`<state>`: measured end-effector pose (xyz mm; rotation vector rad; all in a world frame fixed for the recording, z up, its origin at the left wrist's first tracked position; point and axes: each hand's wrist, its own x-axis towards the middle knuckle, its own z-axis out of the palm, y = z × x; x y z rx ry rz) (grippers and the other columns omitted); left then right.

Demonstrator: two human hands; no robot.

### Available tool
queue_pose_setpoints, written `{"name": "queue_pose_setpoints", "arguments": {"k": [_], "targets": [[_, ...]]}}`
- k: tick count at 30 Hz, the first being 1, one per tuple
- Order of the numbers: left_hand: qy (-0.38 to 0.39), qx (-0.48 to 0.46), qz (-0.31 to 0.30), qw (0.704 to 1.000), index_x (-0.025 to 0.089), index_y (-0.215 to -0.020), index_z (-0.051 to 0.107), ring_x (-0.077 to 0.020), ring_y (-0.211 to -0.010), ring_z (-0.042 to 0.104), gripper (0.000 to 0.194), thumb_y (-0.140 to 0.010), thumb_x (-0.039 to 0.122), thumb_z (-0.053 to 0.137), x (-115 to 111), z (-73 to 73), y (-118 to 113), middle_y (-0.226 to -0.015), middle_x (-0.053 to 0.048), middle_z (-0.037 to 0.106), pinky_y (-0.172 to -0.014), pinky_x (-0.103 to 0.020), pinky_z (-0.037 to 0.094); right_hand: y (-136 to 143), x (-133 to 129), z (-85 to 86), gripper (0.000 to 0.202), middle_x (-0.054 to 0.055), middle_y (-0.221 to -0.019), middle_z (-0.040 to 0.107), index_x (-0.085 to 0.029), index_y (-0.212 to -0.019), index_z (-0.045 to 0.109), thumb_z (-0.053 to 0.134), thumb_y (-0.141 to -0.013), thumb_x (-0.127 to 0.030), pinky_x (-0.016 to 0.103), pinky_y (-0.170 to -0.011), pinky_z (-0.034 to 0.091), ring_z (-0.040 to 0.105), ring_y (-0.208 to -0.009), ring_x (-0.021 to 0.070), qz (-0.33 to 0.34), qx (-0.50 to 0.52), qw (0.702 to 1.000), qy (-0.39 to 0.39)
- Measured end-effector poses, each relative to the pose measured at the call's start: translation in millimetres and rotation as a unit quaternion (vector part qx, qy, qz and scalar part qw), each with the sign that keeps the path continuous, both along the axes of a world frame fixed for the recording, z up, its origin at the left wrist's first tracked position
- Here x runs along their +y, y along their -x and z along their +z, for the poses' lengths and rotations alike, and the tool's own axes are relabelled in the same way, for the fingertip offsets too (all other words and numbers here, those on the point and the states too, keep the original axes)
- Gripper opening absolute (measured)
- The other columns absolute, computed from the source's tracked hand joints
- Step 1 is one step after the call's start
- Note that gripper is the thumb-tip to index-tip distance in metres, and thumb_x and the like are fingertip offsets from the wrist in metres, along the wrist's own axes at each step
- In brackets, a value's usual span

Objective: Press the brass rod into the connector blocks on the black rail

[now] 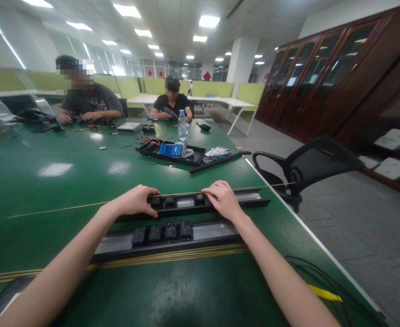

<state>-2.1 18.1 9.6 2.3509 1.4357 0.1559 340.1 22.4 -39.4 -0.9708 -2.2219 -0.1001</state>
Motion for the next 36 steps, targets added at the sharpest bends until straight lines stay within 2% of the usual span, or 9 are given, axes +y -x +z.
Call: {"name": "queue_pose_setpoints", "arguments": {"k": [9, 22, 36], "targets": [[0.004, -0.007, 0.0, 1.0, 0.019, -0.115, 0.074, -0.0268, -0.093, 0.071, 0.07, -0.054, 0.051, 0.085, 1.7, -2.9, 1.2, -0.104, -0.007, 0.078, -0.077, -0.029, 0.051, -1.3, 1.4, -1.9, 0.02, 0.004, -0.09, 0.074, -0.024, -0.103, 0.074, 0.054, -0.098, -0.025, 0.043, -0.094, 0.044, 0.063, -0.089, 0.0209, 0.0, 0.004, 1.0, 0.014], [0.007, -0.01, -0.002, 1.0, 0.018, -0.116, 0.074, -0.0274, -0.097, 0.071, 0.067, -0.055, 0.046, 0.085, -0.1, 0.5, -0.3, -0.107, -0.008, 0.078, -0.079, -0.029, 0.051, -4.1, 2.3, -0.9, 0.018, 0.004, -0.089, 0.075, -0.025, -0.099, 0.076, 0.059, -0.096, -0.03, 0.041, -0.091, 0.044, 0.064, -0.088, 0.0206, -0.014, 0.03, 0.998, 0.051], [0.013, -0.022, -0.003, 1.0, 0.017, -0.114, 0.074, -0.026, -0.093, 0.071, 0.065, -0.056, 0.044, 0.085, 0.6, -1.2, 0.4, -0.105, -0.008, 0.078, -0.078, -0.028, 0.051, -24.0, 6.9, 0.7, 0.018, 0.004, -0.092, 0.075, -0.026, -0.097, 0.076, 0.061, -0.095, -0.035, 0.041, -0.088, 0.048, 0.065, -0.09, 0.0217, -0.023, 0.04, 0.994, 0.098]]}}
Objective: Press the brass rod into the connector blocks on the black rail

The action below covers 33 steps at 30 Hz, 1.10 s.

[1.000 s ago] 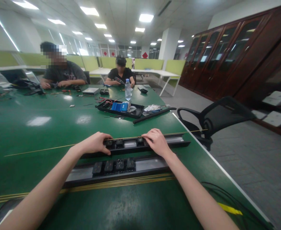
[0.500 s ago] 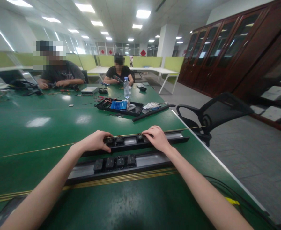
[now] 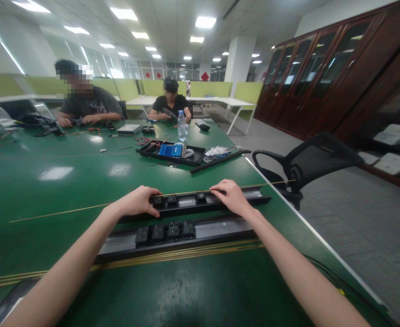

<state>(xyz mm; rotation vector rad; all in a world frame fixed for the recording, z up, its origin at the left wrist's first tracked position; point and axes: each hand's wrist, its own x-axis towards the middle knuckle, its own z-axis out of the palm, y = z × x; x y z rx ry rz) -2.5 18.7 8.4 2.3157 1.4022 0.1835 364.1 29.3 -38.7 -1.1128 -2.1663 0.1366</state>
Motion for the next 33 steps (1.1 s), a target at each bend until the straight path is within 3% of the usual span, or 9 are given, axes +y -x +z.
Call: {"name": "queue_pose_setpoints", "arguments": {"k": [33], "targets": [[-0.002, 0.004, 0.006, 1.0, 0.017, -0.113, 0.074, -0.0279, -0.096, 0.071, 0.066, -0.055, 0.047, 0.085, -1.6, 1.2, -0.9, -0.105, -0.009, 0.078, -0.078, -0.029, 0.052, -79.4, 2.7, 13.2, 0.028, 0.007, -0.097, 0.076, -0.025, -0.101, 0.079, 0.058, -0.094, -0.041, 0.041, -0.086, 0.055, 0.068, -0.092, 0.0239, -0.023, -0.029, 0.998, 0.049]]}}
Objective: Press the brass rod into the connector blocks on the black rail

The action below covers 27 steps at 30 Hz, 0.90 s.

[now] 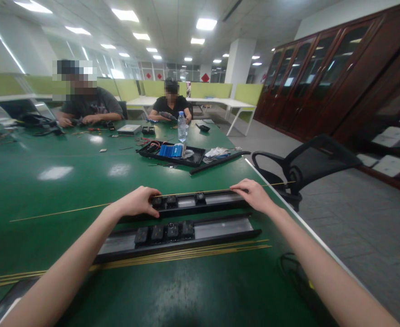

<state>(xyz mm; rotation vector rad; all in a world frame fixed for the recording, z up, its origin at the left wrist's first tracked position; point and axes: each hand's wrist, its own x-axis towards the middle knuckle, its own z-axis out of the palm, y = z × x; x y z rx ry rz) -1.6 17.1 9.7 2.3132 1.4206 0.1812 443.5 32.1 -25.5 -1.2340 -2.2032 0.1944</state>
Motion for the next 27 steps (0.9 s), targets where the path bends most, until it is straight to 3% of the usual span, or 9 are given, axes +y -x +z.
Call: {"name": "queue_pose_setpoints", "arguments": {"k": [17, 27], "targets": [[0.002, -0.006, -0.003, 1.0, 0.016, -0.113, 0.074, -0.0272, -0.094, 0.071, 0.066, -0.055, 0.046, 0.085, 0.7, -0.8, 0.5, -0.105, -0.008, 0.078, -0.078, -0.03, 0.052, -35.2, 10.7, 3.6, 0.03, 0.007, -0.101, 0.077, -0.026, -0.102, 0.08, 0.057, -0.094, -0.045, 0.041, -0.087, 0.056, 0.07, -0.094, 0.0242, 0.002, -0.037, 0.999, 0.011], [0.002, -0.006, -0.003, 1.0, 0.018, -0.112, 0.074, -0.0276, -0.096, 0.071, 0.065, -0.055, 0.046, 0.085, 0.8, -0.1, 0.2, -0.106, -0.008, 0.078, -0.079, -0.03, 0.051, -42.4, 13.7, 3.1, 0.03, 0.006, -0.1, 0.078, -0.027, -0.1, 0.08, 0.058, -0.093, -0.045, 0.043, -0.088, 0.056, 0.07, -0.095, 0.0257, 0.001, -0.052, 0.999, 0.002]]}}
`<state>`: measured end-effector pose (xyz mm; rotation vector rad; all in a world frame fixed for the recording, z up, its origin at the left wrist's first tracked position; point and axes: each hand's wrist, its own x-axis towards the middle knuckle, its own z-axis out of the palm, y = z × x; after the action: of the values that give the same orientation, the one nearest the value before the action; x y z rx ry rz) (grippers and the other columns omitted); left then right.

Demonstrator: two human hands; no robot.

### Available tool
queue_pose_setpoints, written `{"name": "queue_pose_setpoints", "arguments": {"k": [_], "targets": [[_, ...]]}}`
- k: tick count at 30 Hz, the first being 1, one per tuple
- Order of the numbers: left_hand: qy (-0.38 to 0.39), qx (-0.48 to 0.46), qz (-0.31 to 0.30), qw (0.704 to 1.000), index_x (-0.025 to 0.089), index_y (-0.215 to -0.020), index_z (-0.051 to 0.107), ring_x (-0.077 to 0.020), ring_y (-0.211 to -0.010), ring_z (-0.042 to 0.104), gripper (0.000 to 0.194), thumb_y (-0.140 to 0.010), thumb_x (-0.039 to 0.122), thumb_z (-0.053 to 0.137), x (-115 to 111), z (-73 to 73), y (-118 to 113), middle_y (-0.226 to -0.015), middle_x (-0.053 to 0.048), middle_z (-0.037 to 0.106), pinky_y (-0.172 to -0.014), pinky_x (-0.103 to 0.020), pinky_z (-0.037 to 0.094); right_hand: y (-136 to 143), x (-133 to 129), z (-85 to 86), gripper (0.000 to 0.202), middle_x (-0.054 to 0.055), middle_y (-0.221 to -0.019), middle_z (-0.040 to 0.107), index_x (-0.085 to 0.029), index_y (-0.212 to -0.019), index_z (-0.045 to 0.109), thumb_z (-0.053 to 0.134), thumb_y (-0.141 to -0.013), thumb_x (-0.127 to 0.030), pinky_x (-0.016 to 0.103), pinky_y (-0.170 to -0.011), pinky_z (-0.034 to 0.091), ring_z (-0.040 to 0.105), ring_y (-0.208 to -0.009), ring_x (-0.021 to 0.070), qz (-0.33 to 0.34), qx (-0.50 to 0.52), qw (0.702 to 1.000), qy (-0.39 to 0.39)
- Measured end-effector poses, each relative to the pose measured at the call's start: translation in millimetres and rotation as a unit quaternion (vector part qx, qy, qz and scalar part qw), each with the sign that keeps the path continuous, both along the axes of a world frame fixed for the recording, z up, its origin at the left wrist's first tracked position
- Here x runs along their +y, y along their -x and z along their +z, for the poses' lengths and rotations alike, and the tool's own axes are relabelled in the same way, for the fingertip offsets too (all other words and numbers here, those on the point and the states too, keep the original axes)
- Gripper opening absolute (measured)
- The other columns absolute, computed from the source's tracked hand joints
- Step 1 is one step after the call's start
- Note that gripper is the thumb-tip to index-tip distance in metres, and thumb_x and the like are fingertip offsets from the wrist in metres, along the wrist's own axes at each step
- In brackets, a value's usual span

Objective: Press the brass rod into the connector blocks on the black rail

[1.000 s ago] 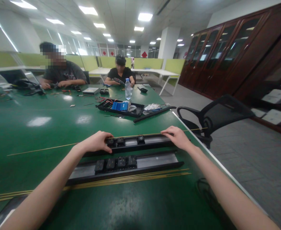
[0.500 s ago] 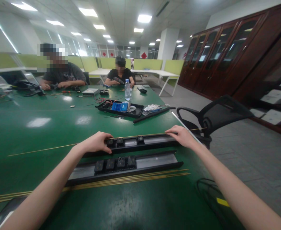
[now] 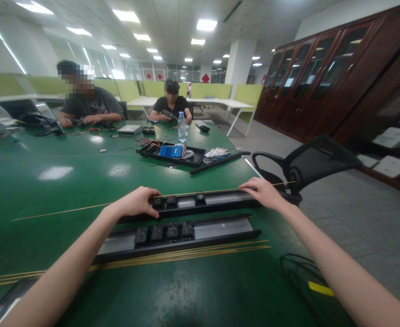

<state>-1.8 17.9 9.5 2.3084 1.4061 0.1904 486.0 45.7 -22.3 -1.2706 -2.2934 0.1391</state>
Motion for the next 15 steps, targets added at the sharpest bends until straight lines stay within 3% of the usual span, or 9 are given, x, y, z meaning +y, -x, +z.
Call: {"name": "queue_pose_setpoints", "arguments": {"k": [15], "targets": [[0.0, 0.0, 0.0, 1.0, 0.016, -0.113, 0.074, -0.0268, -0.092, 0.071, 0.066, -0.056, 0.046, 0.084, 0.1, -0.6, 0.6, -0.104, -0.008, 0.078, -0.076, -0.029, 0.051, -21.6, -0.3, 1.4, 0.03, 0.006, -0.102, 0.077, -0.028, -0.101, 0.08, 0.056, -0.094, -0.045, 0.042, -0.088, 0.053, 0.069, -0.096, 0.0261, -0.028, -0.041, 0.999, -0.01]]}}
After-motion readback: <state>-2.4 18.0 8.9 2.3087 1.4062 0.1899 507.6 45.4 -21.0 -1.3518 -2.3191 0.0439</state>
